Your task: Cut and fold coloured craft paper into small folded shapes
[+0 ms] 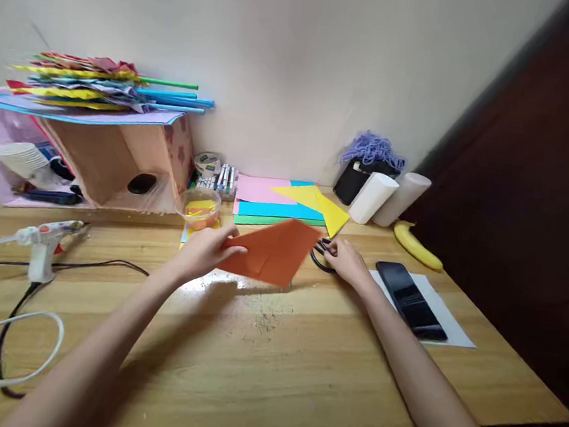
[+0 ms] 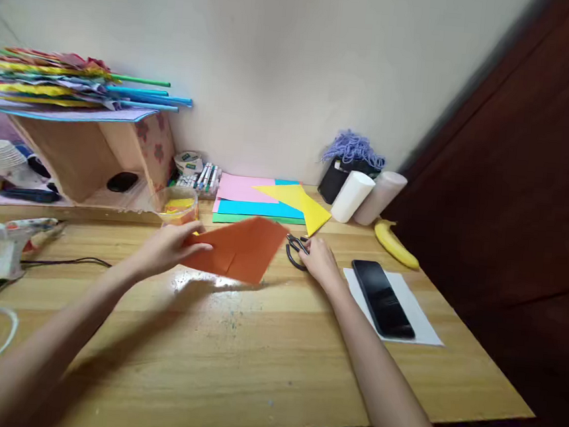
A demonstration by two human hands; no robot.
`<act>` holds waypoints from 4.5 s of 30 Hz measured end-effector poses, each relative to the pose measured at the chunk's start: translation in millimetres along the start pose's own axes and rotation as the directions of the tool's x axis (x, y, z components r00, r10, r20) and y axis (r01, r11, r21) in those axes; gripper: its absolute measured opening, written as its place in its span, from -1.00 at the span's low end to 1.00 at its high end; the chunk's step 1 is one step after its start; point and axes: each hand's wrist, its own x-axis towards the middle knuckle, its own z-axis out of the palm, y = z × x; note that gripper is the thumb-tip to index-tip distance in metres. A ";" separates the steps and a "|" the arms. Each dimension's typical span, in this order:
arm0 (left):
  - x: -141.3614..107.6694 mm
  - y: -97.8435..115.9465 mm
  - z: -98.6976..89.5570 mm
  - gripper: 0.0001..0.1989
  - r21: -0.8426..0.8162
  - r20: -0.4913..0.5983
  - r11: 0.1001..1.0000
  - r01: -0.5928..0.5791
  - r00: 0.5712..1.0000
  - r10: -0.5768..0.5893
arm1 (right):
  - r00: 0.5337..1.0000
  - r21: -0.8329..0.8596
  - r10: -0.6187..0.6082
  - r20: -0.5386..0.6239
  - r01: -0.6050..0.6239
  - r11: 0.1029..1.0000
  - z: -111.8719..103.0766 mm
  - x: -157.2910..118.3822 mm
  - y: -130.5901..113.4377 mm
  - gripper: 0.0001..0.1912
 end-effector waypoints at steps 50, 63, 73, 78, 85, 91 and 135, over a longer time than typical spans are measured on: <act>-41.4 -38.1 12.7 -0.61 -0.580 -0.335 0.785 0.217 0.815 -0.473 | 0.614 0.877 -0.681 0.399 -0.038 0.480 -7.2 -64.3 -141.0 -0.44; -40.7 -38.3 12.0 -0.58 -0.577 -0.327 0.788 0.216 0.823 -0.465 | 0.640 0.863 -0.658 0.398 -0.017 0.505 -3.6 -66.3 -142.9 -0.47; -41.0 -40.9 12.8 -0.57 -0.584 -0.332 0.781 0.221 0.813 -0.479 | 0.640 0.860 -0.653 0.405 -0.023 0.510 -6.4 -65.0 -144.5 -0.41; -40.6 -40.5 13.0 -0.57 -0.590 -0.327 0.775 0.227 0.811 -0.486 | 0.646 0.855 -0.638 0.418 -0.043 0.517 -8.4 -64.9 -147.4 -0.39; -41.1 -41.5 13.6 -0.58 -0.598 -0.318 0.770 0.222 0.816 -0.483 | 0.664 0.833 -0.606 0.439 -0.048 0.551 -4.9 -65.5 -145.5 -0.41; -40.6 -41.9 13.2 -0.56 -0.605 -0.300 0.755 0.251 0.807 -0.509 | 0.691 0.799 -0.600 0.402 0.055 0.599 -0.7 -64.4 -142.3 -0.46; -40.7 -45.4 15.8 -0.55 -0.620 -0.125 0.720 0.313 0.866 -0.484 | 0.741 0.803 -0.571 0.353 0.074 0.592 24.1 -64.9 -141.1 -0.48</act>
